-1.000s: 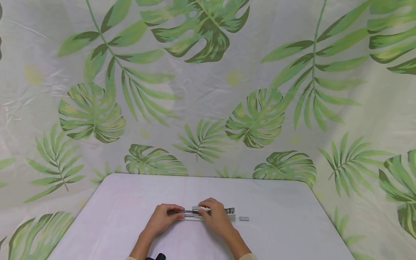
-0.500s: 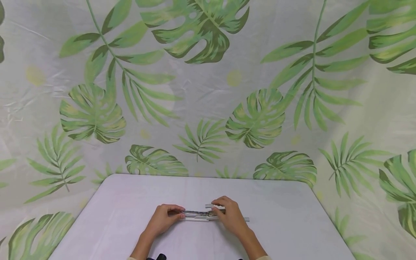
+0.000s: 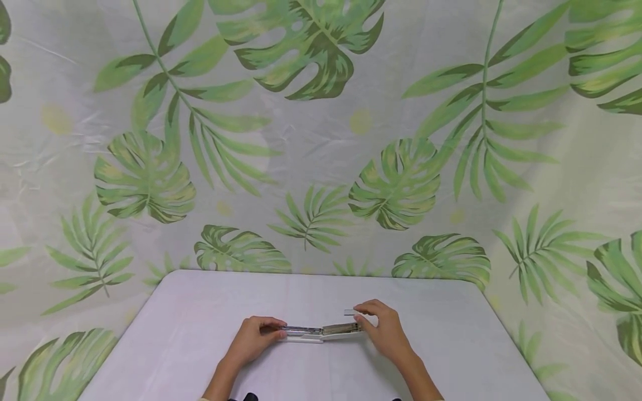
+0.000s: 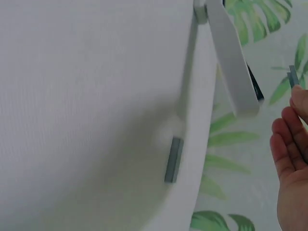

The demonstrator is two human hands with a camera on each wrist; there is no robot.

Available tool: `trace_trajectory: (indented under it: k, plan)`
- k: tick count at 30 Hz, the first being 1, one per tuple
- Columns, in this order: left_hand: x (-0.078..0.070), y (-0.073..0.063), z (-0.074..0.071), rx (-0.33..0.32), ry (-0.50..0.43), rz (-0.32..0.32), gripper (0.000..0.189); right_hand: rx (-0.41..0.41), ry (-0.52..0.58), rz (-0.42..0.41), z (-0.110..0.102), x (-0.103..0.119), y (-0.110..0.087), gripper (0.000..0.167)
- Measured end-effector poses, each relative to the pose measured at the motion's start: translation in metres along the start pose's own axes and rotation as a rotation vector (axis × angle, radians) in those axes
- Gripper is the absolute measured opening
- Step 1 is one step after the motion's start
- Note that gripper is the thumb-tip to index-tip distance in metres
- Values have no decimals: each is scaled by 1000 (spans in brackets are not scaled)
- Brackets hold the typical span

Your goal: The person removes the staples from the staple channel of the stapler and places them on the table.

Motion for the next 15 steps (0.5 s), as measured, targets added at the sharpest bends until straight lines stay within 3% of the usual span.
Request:
trace_trajectory:
  k: [15]
  plan:
    - [1,0,0,2,0,-18,16,-77,-90,-16,-44,-25,-14,16]
Point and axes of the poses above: each hand's wrist, its own y-axis towards the middle knuckle, its own z-axis out of the palm, x = y × z, the point moved 8 cm from there along y, towards the middle knuckle, and after that the axes turned 4 degrees about -x, right-handed, at the moved point
